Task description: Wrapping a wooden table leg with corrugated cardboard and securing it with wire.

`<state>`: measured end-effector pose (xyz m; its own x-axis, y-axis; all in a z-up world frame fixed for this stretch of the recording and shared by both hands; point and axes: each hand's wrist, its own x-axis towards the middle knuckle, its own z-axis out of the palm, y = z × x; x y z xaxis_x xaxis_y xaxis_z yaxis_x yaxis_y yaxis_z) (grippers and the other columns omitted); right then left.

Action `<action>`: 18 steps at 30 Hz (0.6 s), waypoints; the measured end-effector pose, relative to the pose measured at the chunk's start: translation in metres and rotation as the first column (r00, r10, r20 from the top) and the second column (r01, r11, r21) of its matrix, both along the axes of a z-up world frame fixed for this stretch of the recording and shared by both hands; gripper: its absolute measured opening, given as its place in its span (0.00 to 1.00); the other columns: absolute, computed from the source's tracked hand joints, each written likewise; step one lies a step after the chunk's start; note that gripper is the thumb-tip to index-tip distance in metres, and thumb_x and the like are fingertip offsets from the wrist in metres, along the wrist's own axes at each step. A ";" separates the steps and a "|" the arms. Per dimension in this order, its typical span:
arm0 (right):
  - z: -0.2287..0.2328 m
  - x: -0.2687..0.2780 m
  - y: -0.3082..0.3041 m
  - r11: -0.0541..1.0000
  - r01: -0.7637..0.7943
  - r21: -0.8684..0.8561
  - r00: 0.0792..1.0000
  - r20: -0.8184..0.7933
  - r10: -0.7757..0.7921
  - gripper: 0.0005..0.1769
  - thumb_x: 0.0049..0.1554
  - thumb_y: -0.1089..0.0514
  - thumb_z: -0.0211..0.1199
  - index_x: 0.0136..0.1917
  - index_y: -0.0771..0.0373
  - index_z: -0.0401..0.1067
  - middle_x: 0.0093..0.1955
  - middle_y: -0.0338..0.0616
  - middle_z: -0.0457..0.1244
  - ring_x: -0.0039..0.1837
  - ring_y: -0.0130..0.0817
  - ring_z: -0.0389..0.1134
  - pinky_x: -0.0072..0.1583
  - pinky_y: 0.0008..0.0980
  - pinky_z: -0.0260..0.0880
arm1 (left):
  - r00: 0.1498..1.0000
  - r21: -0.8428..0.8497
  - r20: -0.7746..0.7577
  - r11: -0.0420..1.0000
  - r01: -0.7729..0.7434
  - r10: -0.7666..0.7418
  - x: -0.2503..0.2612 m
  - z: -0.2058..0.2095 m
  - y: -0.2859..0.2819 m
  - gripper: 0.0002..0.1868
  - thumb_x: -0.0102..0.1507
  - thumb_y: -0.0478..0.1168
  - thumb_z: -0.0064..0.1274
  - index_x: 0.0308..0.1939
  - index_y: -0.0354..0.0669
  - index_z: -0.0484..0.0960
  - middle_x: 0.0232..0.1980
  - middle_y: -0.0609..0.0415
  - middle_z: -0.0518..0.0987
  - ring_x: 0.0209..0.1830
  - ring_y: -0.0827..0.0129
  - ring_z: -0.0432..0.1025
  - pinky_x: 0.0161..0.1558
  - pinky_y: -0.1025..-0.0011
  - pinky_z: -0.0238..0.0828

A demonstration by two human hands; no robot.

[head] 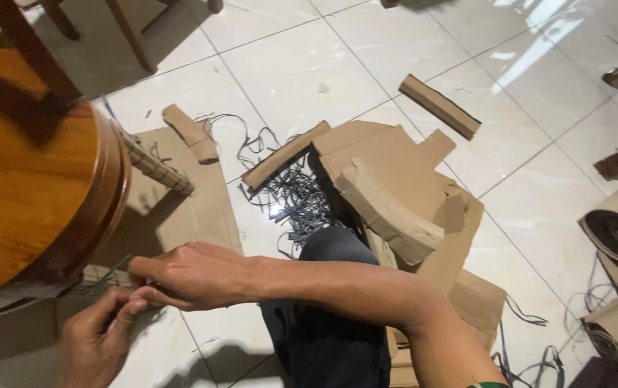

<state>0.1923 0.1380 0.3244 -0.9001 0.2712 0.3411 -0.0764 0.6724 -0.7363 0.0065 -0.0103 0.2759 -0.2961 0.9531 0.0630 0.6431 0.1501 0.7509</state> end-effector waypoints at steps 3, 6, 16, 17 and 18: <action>-0.018 -0.002 0.005 0.999 -0.017 -0.029 1.000 0.000 0.017 0.23 0.65 0.38 0.35 0.49 0.58 0.59 0.33 0.47 0.69 0.26 0.38 0.66 0.33 0.36 0.68 | 1.000 -0.044 0.011 0.999 -0.001 0.002 -0.014 -0.013 0.005 0.08 0.64 0.37 0.55 0.38 0.36 0.87 0.24 0.52 0.80 0.21 0.69 0.66 0.28 0.71 0.65; -0.031 -0.005 0.012 0.999 -0.031 -0.004 0.998 -0.047 0.031 0.18 0.66 0.44 0.39 0.49 0.60 0.60 0.32 0.47 0.68 0.28 0.37 0.69 0.34 0.34 0.74 | 0.999 -0.121 -0.034 0.993 0.015 -0.019 -0.034 -0.025 0.016 0.10 0.68 0.39 0.51 0.40 0.37 0.86 0.31 0.52 0.84 0.25 0.67 0.71 0.31 0.68 0.68; -0.156 -0.067 0.079 0.996 0.082 -0.016 0.952 0.296 -0.074 0.07 0.59 0.59 0.54 0.39 0.59 0.69 0.36 0.41 0.68 0.32 0.28 0.69 0.36 0.25 0.74 | 0.940 -0.511 -0.336 0.850 -0.129 -0.059 -0.108 -0.116 0.019 0.17 0.76 0.49 0.43 0.52 0.51 0.88 0.37 0.59 0.90 0.25 0.66 0.74 0.32 0.69 0.69; -0.180 -0.074 0.092 0.990 0.126 0.067 0.918 0.370 -0.142 0.06 0.58 0.58 0.56 0.38 0.56 0.67 0.34 0.35 0.64 0.34 0.26 0.63 0.40 0.25 0.71 | 0.834 -0.534 -0.539 0.814 -0.228 -0.120 -0.119 -0.135 0.014 0.20 0.78 0.56 0.43 0.50 0.55 0.88 0.36 0.62 0.90 0.27 0.66 0.78 0.36 0.68 0.74; -0.183 -0.067 0.099 0.990 0.130 0.060 0.915 0.378 -0.143 0.06 0.58 0.58 0.56 0.38 0.56 0.67 0.34 0.35 0.64 0.34 0.26 0.63 0.40 0.25 0.71 | 0.837 -0.542 -0.532 0.811 -0.221 -0.128 -0.125 -0.162 0.011 0.20 0.78 0.56 0.43 0.50 0.55 0.88 0.36 0.62 0.90 0.27 0.66 0.78 0.36 0.68 0.74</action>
